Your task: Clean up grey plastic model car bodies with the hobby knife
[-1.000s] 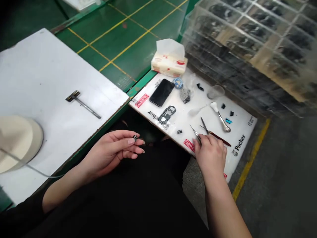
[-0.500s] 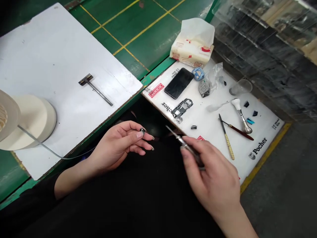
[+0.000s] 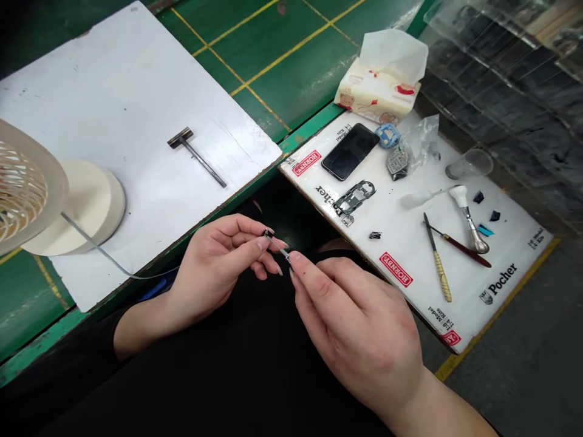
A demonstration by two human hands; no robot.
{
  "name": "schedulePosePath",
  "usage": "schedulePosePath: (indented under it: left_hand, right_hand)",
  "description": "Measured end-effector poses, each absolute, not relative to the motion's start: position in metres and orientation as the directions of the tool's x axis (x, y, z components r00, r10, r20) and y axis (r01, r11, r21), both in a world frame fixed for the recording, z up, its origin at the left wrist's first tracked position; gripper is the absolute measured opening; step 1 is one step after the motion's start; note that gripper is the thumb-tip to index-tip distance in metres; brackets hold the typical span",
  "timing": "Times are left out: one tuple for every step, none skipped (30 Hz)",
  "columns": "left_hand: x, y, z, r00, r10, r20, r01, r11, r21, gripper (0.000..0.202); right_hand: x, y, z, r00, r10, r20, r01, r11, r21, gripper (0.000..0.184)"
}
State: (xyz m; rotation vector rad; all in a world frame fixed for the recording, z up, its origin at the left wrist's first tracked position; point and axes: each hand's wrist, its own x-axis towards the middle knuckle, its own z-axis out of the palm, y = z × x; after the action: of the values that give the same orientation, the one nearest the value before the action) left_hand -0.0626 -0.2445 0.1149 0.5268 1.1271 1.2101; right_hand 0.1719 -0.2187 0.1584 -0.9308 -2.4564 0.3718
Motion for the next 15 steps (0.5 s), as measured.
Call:
schedulePosePath:
  left_hand:
    - [-0.063, -0.2452, 0.1149, -0.056, 0.917, -0.396, -0.463, 0.327, 0.824, 0.019]
    - [-0.0634, -0.2458, 0.1147, -0.056, 0.917, -0.395, -0.466, 0.326, 0.823, 0.019]
    - [-0.0638, -0.2464, 0.1145, -0.059, 0.918, -0.393, -0.467, 0.323, 0.823, 0.019]
    - [-0.0641, -0.247, 0.1143, -0.063, 0.918, -0.391, -0.468, 0.318, 0.824, 0.019]
    - [-0.0642, -0.2476, 0.1141, -0.066, 0.918, -0.39, -0.469, 0.317, 0.825, 0.019]
    - [-0.0643, -0.2481, 0.114, -0.066, 0.918, -0.391, -0.471, 0.316, 0.823, 0.02]
    - [-0.0644, -0.2486, 0.1139, -0.065, 0.918, -0.392, -0.476, 0.317, 0.82, 0.021]
    - [-0.0644, -0.249, 0.114, -0.062, 0.917, -0.394, -0.482, 0.318, 0.816, 0.021]
    - [-0.0643, -0.2491, 0.1143, -0.057, 0.917, -0.395, -0.493, 0.318, 0.81, 0.022]
    - [-0.0644, -0.249, 0.1146, -0.052, 0.917, -0.395, -0.507, 0.316, 0.802, 0.022]
    - [-0.0645, -0.2485, 0.1151, -0.045, 0.917, -0.397, -0.528, 0.315, 0.788, 0.022]
    - [-0.0647, -0.2479, 0.1155, -0.036, 0.915, -0.401, -0.556, 0.315, 0.769, 0.023]
    - [-0.0649, -0.247, 0.1159, -0.022, 0.912, -0.409, -0.588, 0.319, 0.744, 0.023]
    - [-0.0651, -0.2461, 0.116, -0.005, 0.909, -0.417, -0.62, 0.324, 0.714, 0.024]
    - [-0.0653, -0.2451, 0.116, 0.016, 0.905, -0.424, -0.648, 0.332, 0.685, 0.025]
  right_hand:
    - [0.1707, -0.2191, 0.1591, -0.651, 0.679, 0.341, 0.552, 0.731, -0.401, 0.065]
    - [0.1699, -0.2195, 0.1597, -0.648, 0.681, 0.341, 0.559, 0.73, -0.394, 0.062]
    - [0.1692, -0.2197, 0.1601, -0.647, 0.683, 0.339, 0.565, 0.728, -0.387, 0.06]
    - [0.1687, -0.2197, 0.1603, -0.648, 0.681, 0.342, 0.568, 0.731, -0.379, 0.058]
    - [0.1682, -0.2195, 0.1604, -0.648, 0.676, 0.35, 0.569, 0.736, -0.367, 0.054]
    - [0.1676, -0.219, 0.1604, -0.65, 0.665, 0.368, 0.566, 0.747, -0.349, 0.05]
    - [0.1669, -0.2182, 0.1604, -0.652, 0.652, 0.387, 0.562, 0.758, -0.33, 0.046]
    - [0.1661, -0.2172, 0.1604, -0.651, 0.64, 0.408, 0.559, 0.768, -0.313, 0.042]
    - [0.1653, -0.2162, 0.1605, -0.649, 0.628, 0.43, 0.554, 0.777, -0.299, 0.038]
    - [0.1647, -0.2152, 0.1606, -0.647, 0.619, 0.446, 0.548, 0.783, -0.292, 0.035]
    - [0.1644, -0.2143, 0.1606, -0.646, 0.615, 0.452, 0.544, 0.786, -0.293, 0.034]
    - [0.1645, -0.2137, 0.1605, -0.644, 0.616, 0.454, 0.541, 0.786, -0.298, 0.032]
    - [0.1651, -0.2134, 0.1603, -0.642, 0.62, 0.451, 0.54, 0.783, -0.308, 0.031]
    - [0.1661, -0.2135, 0.1599, -0.639, 0.627, 0.447, 0.539, 0.778, -0.322, 0.031]
    - [0.1675, -0.2139, 0.1593, -0.633, 0.635, 0.443, 0.539, 0.772, -0.338, 0.031]
